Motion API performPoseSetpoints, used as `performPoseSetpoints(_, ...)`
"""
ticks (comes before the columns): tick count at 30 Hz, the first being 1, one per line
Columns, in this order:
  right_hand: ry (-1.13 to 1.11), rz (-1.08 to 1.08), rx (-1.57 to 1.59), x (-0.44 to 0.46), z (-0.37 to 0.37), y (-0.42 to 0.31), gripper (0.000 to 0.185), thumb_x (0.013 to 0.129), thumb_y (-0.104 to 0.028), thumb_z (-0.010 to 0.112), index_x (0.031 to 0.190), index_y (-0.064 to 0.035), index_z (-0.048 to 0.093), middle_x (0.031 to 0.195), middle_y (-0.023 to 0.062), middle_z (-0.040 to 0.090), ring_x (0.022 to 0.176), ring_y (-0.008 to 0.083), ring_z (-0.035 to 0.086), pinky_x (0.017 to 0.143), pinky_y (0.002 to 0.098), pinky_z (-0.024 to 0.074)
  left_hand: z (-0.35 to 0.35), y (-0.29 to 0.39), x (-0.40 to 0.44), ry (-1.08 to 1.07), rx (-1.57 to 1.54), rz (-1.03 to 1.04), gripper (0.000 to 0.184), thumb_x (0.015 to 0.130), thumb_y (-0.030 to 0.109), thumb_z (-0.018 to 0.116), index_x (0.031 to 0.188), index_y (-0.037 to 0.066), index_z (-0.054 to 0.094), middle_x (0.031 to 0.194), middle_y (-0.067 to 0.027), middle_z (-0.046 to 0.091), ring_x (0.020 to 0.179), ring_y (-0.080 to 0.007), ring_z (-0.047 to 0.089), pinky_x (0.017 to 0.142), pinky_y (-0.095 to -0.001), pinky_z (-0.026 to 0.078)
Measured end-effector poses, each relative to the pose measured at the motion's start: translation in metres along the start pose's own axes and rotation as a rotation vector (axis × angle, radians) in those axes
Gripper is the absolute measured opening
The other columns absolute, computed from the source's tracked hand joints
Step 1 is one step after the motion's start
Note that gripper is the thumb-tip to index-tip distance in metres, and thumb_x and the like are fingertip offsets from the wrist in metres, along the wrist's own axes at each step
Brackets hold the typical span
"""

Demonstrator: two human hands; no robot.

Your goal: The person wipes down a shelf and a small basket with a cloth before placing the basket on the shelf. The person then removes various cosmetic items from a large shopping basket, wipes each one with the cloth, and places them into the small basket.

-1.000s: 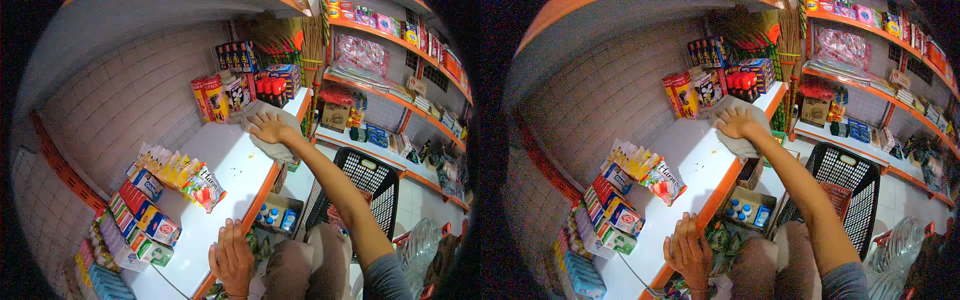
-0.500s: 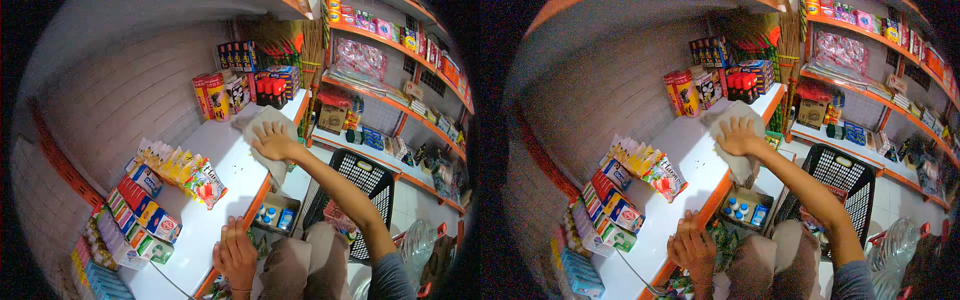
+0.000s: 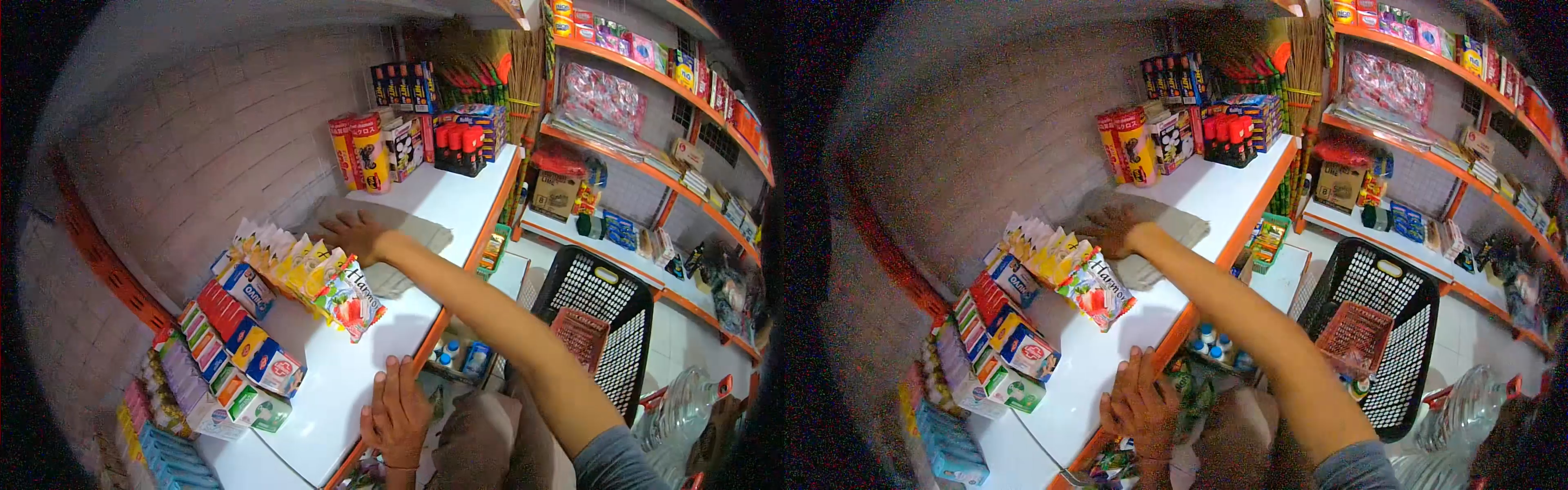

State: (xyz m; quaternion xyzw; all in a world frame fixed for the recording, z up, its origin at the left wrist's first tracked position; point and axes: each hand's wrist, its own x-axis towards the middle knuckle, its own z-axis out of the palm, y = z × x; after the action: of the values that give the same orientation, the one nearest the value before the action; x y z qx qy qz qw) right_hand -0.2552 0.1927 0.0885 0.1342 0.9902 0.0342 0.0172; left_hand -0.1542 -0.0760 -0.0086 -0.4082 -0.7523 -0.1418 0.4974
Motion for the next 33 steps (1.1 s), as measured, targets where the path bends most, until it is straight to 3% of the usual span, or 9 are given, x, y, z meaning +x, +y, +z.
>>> performPoseSetpoints(2, 0.020, -0.031, -0.001, 0.018, 0.010, 0.004, 0.068, 0.100, -0.062, 0.030, 0.159, -0.0317, 0.023, 0.167, 0.0106, 0.016, 0.152, 0.0410, 0.014, 0.118, 0.0676, 0.0123, 0.000, -0.001, 0.002, 0.007, 0.009, 0.010, 0.020, 0.096, 0.030, 0.062, 0.114, 0.031, 0.071, 0.119, 0.0164, 0.068, 0.106, -0.0033, 0.061, 0.105, -0.0348, 0.026)
performPoseSetpoints(5, 0.025, -0.051, -0.023, 0.019, 0.012, 0.007, 0.071, 0.098, -0.064, 0.032, 0.160, -0.0305, 0.022, 0.167, 0.0112, 0.017, 0.152, 0.0416, 0.014, 0.118, 0.0658, 0.0149, 0.002, 0.000, 0.001, 0.011, -0.001, -0.002, 0.021, 0.095, 0.029, 0.063, 0.115, 0.031, 0.070, 0.119, 0.0164, 0.068, 0.106, -0.0030, 0.061, 0.105, -0.0339, 0.027)
performPoseSetpoints(8, 0.036, -0.088, 0.084, -0.002, 0.009, 0.006, 0.066, 0.099, -0.048, 0.044, 0.157, -0.0194, 0.032, 0.167, 0.0098, 0.015, 0.153, 0.0391, 0.016, 0.118, 0.0656, 0.0154, 0.001, 0.001, 0.002, 0.012, -0.016, -0.009, 0.022, 0.094, 0.027, 0.064, 0.116, 0.030, 0.070, 0.120, 0.0160, 0.068, 0.106, -0.0028, 0.061, 0.104, -0.0328, 0.027)
performPoseSetpoints(14, 0.021, -0.098, 0.095, -0.062, 0.004, 0.020, 0.064, 0.105, -0.056, 0.021, 0.159, -0.0231, 0.027, 0.167, 0.0109, 0.017, 0.153, 0.0376, 0.015, 0.122, 0.0602, 0.0116, -0.002, -0.001, 0.003, 0.002, -0.024, 0.002, 0.023, 0.094, 0.024, 0.064, 0.116, 0.028, 0.070, 0.120, 0.0153, 0.068, 0.106, -0.0030, 0.061, 0.103, -0.0319, 0.029)
performPoseSetpoints(20, 0.042, -0.061, 0.117, -0.126, 0.009, 0.042, 0.063, 0.104, -0.061, 0.016, 0.159, -0.0312, 0.026, 0.165, 0.0147, 0.019, 0.152, 0.0385, 0.016, 0.123, 0.0570, 0.0113, -0.008, 0.000, 0.006, 0.006, -0.059, -0.003, 0.024, 0.094, 0.022, 0.064, 0.117, 0.025, 0.070, 0.119, 0.0135, 0.068, 0.108, -0.0047, 0.060, 0.103, -0.0320, 0.030)
performPoseSetpoints(23, 0.053, -0.046, 0.170, -0.162, 0.005, 0.037, 0.064, 0.104, -0.061, 0.016, 0.158, -0.0304, 0.028, 0.166, 0.0150, 0.017, 0.153, 0.0391, 0.012, 0.123, 0.0581, 0.0089, -0.008, 0.000, 0.005, 0.011, -0.066, -0.004, 0.026, 0.093, 0.022, 0.065, 0.119, 0.024, 0.069, 0.120, 0.0128, 0.068, 0.109, -0.0054, 0.060, 0.103, -0.0323, 0.030)
performPoseSetpoints(26, 0.085, -0.036, 0.131, -0.187, 0.007, 0.033, 0.059, 0.106, -0.056, 0.018, 0.158, -0.0293, 0.029, 0.164, 0.0173, 0.021, 0.152, 0.0389, 0.017, 0.124, 0.0567, 0.0101, -0.009, 0.000, 0.005, 0.001, -0.075, -0.003, 0.028, 0.093, 0.022, 0.065, 0.121, 0.024, 0.068, 0.123, 0.0126, 0.067, 0.111, -0.0056, 0.060, 0.103, -0.0323, 0.030)
performPoseSetpoints(29, 0.247, -0.070, 0.163, -0.210, 0.017, 0.030, 0.056, 0.106, -0.050, 0.025, 0.152, -0.0223, 0.040, 0.150, 0.0212, 0.040, 0.142, 0.0418, 0.034, 0.120, 0.0564, 0.0220, -0.009, 0.000, 0.004, -0.011, -0.081, -0.004, 0.031, 0.092, 0.022, 0.066, 0.123, 0.025, 0.067, 0.125, 0.0123, 0.066, 0.113, -0.0054, 0.059, 0.104, -0.0324, 0.030)
performPoseSetpoints(33, 0.435, -0.053, 0.145, -0.239, 0.014, 0.005, 0.035, 0.101, -0.032, 0.050, 0.128, -0.0118, 0.054, 0.120, 0.0184, 0.051, 0.117, 0.0391, 0.049, 0.102, 0.0514, 0.0390, -0.006, -0.001, 0.001, -0.012, -0.078, -0.007, 0.032, 0.091, 0.022, 0.065, 0.123, 0.025, 0.067, 0.127, 0.0121, 0.065, 0.116, -0.0050, 0.057, 0.105, -0.0323, 0.030)
